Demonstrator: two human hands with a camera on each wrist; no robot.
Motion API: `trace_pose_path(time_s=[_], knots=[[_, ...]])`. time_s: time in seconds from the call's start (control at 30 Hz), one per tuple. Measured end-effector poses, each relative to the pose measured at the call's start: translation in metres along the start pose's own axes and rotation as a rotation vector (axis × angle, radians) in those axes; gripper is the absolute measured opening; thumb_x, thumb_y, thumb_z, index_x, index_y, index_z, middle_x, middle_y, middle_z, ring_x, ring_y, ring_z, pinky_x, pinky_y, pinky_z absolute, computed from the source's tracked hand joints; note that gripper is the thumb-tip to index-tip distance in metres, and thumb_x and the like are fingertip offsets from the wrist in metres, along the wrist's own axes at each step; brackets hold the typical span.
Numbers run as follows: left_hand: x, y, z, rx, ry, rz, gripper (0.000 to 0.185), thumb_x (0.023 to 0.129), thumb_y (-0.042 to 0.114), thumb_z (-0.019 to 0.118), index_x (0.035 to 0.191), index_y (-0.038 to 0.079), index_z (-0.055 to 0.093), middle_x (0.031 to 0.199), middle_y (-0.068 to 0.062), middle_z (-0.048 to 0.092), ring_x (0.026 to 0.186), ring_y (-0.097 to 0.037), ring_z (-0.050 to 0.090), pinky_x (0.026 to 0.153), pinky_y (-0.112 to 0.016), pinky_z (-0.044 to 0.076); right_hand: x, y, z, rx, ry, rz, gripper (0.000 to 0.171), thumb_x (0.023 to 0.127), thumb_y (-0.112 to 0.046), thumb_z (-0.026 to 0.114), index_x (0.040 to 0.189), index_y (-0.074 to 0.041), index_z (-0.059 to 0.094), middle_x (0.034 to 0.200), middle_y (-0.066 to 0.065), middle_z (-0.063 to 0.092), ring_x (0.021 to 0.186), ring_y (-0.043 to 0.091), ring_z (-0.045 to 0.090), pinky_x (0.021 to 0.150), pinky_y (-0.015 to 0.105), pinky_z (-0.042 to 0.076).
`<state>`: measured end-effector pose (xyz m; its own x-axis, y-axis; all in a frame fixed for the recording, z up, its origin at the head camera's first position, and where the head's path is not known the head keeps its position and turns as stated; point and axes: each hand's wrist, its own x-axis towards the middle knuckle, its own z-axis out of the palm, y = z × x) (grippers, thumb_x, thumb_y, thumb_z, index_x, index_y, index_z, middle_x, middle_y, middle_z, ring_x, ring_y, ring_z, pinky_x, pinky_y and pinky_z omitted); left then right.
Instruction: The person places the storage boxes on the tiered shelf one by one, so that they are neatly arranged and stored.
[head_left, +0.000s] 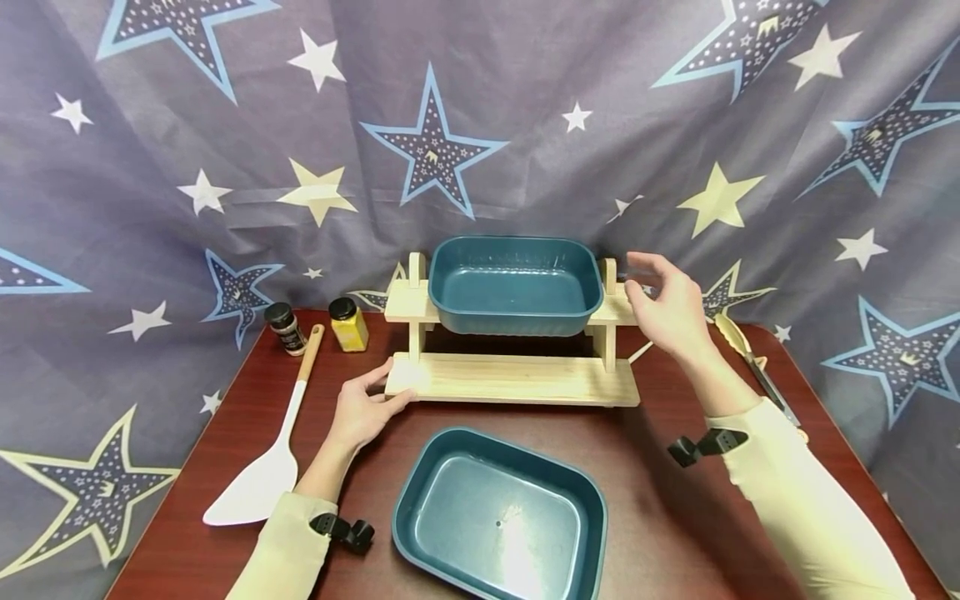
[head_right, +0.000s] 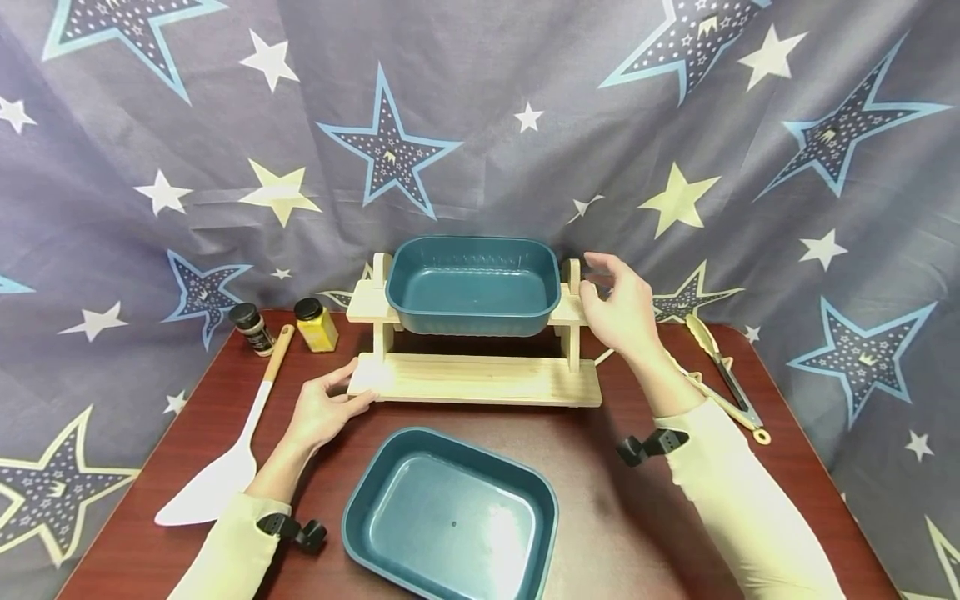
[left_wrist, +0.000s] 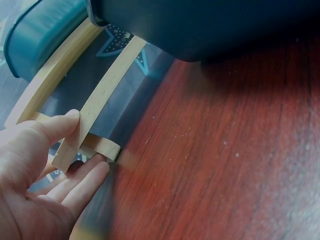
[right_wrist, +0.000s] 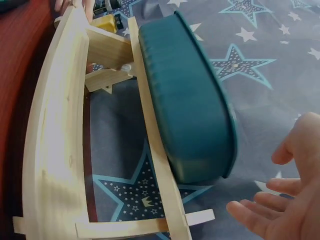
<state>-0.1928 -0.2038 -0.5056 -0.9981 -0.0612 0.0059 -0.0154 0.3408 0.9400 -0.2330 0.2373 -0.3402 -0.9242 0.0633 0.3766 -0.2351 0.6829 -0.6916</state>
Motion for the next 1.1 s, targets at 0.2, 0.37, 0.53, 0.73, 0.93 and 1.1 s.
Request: trace_pose_path(time_s=[0.2, 0.37, 0.53, 0.73, 0.93, 1.1], knots=[[-0.001, 0.0, 0.001, 0.006, 0.0, -0.007, 0.076, 0.09, 0.015, 0.087, 0.157, 0.008, 0.052, 0.133, -0.028, 0.069, 0.107, -0.034, 0.077, 0.075, -0.013, 0.056, -0.02, 0.005, -0.015, -0.004, -0.019, -0.041, 0.031, 0.102, -0.016, 0.063, 0.13, -0.011, 0.074, 0.12, 0.013, 0.079, 0.091, -0.005, 0.071, 0.077, 0.004, 0.045], [-0.002, 0.0, 0.0, 0.006, 0.003, -0.01, 0.076, 0.09, 0.014, 0.087, 0.157, 0.007, 0.052, 0.133, -0.029, 0.069, 0.106, -0.032, 0.077, 0.074, -0.013, 0.056, -0.04, 0.01, -0.024, 0.054, -0.074, -0.084, 0.027, 0.101, -0.009, 0.064, 0.126, -0.004, 0.075, 0.113, 0.019, 0.077, 0.078, -0.015, 0.063, 0.07, 0.006, 0.05], [-0.002, 0.0, -0.001, 0.013, 0.005, -0.014, 0.076, 0.09, 0.016, 0.087, 0.157, 0.008, 0.052, 0.133, -0.029, 0.068, 0.106, -0.03, 0.077, 0.074, -0.013, 0.056, -0.056, 0.009, -0.029, 0.079, -0.12, -0.136, 0.022, 0.1, -0.002, 0.066, 0.12, 0.0, 0.075, 0.109, 0.019, 0.078, 0.085, -0.015, 0.065, 0.074, 0.006, 0.053], [0.0, -0.001, -0.001, 0.012, 0.005, -0.008, 0.076, 0.09, 0.015, 0.087, 0.157, 0.007, 0.052, 0.133, -0.029, 0.069, 0.107, -0.032, 0.077, 0.075, -0.013, 0.056, -0.074, 0.016, -0.03, -0.06, -0.13, -0.184, 0.019, 0.097, -0.006, 0.072, 0.115, -0.009, 0.078, 0.109, 0.008, 0.08, 0.087, -0.013, 0.063, 0.076, 0.005, 0.047], [-0.001, -0.001, 0.0, 0.004, 0.012, -0.002, 0.075, 0.09, 0.013, 0.087, 0.156, 0.007, 0.052, 0.13, -0.029, 0.069, 0.105, -0.033, 0.078, 0.074, -0.013, 0.056, -0.09, 0.023, -0.026, -0.073, -0.201, -0.246, 0.022, 0.095, -0.004, 0.075, 0.114, -0.012, 0.078, 0.11, 0.005, 0.08, 0.085, -0.003, 0.069, 0.073, 0.018, 0.055], [-0.001, 0.0, 0.0, 0.006, 0.003, 0.002, 0.075, 0.09, 0.014, 0.086, 0.157, 0.007, 0.052, 0.131, -0.029, 0.069, 0.105, -0.031, 0.078, 0.074, -0.013, 0.056, -0.106, 0.031, -0.022, -0.073, -0.299, -0.256, 0.025, 0.095, -0.005, 0.076, 0.115, -0.019, 0.077, 0.11, -0.003, 0.079, 0.095, 0.0, 0.072, 0.081, 0.019, 0.056]])
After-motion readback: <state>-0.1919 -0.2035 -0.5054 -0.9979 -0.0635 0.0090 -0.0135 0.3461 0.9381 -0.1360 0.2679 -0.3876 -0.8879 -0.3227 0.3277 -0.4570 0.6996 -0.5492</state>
